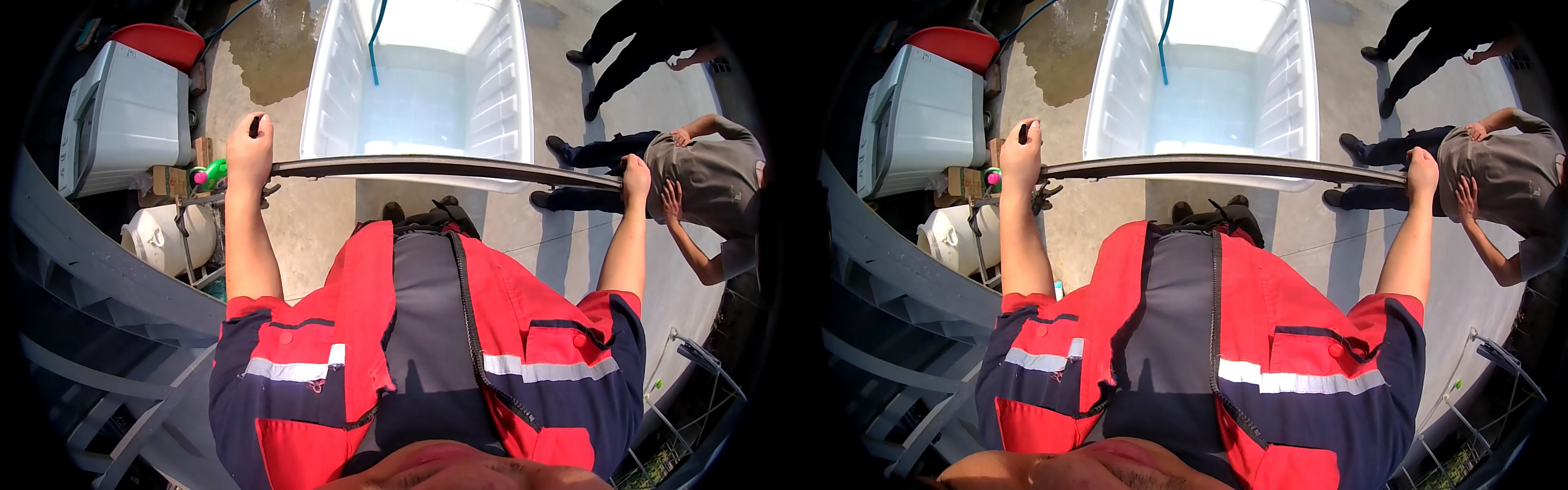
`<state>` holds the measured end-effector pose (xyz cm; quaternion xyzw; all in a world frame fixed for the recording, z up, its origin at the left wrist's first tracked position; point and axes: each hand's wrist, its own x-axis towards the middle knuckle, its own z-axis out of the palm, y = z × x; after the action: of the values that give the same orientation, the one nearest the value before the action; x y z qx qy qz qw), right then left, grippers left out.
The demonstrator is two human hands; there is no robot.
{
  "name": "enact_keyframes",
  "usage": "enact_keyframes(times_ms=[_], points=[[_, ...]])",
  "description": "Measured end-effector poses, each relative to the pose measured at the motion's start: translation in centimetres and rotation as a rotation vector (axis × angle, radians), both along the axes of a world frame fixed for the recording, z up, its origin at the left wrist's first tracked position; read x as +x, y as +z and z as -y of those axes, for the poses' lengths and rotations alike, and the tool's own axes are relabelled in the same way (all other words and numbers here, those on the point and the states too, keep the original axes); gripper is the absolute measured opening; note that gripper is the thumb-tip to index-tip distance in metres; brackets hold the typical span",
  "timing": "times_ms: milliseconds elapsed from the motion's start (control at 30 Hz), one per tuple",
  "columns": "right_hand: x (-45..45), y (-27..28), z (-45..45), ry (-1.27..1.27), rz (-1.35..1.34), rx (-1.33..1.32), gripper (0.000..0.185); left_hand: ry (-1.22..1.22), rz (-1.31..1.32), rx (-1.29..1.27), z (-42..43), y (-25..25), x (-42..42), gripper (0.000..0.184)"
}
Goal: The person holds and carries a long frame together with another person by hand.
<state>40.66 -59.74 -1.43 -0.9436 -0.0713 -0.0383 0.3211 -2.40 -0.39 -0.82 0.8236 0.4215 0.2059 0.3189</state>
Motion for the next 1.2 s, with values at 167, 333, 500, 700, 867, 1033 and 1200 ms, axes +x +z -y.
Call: enact_keyframes(times_ms=[167,333,500,700,867,1033,1200], points=[[-0.23,0.29,-0.17,-0.008,-0.013,-0.020,0.029,-0.003,0.020,-0.015,-0.17,-0.38,-0.07,0.027],[0.12,-0.07,0.13,-0.003,-0.007,-0.019,0.029,-0.011,0.019,-0.002,-0.34,-0.57,-0.10,0.027],[0.74,-0.61,0.76,0.000,-0.010,-0.051,0.031,-0.006,0.016,-0.002,-0.21,-0.39,-0.03,0.027],[0.38,-0.17,0.26,-0.009,-0.011,-0.057,0.032,-0.007,0.013,0.001,-0.16,-0.18,0.00,0.028],[0.23,-0.09,0.08,0.002,-0.006,-0.008,0.029,-0.010,0.014,-0.007,-0.10,-0.10,0.05,0.028],[0.65,-0.41,0.52,0.007,-0.018,-0.036,0.031,-0.003,0.010,-0.005,0.07,0.15,0.08,0.028],[0.56,-0.35,0.53,0.002,-0.015,-0.045,0.031,-0.002,0.006,-0.018,-0.04,0.03,0.00,0.028]])
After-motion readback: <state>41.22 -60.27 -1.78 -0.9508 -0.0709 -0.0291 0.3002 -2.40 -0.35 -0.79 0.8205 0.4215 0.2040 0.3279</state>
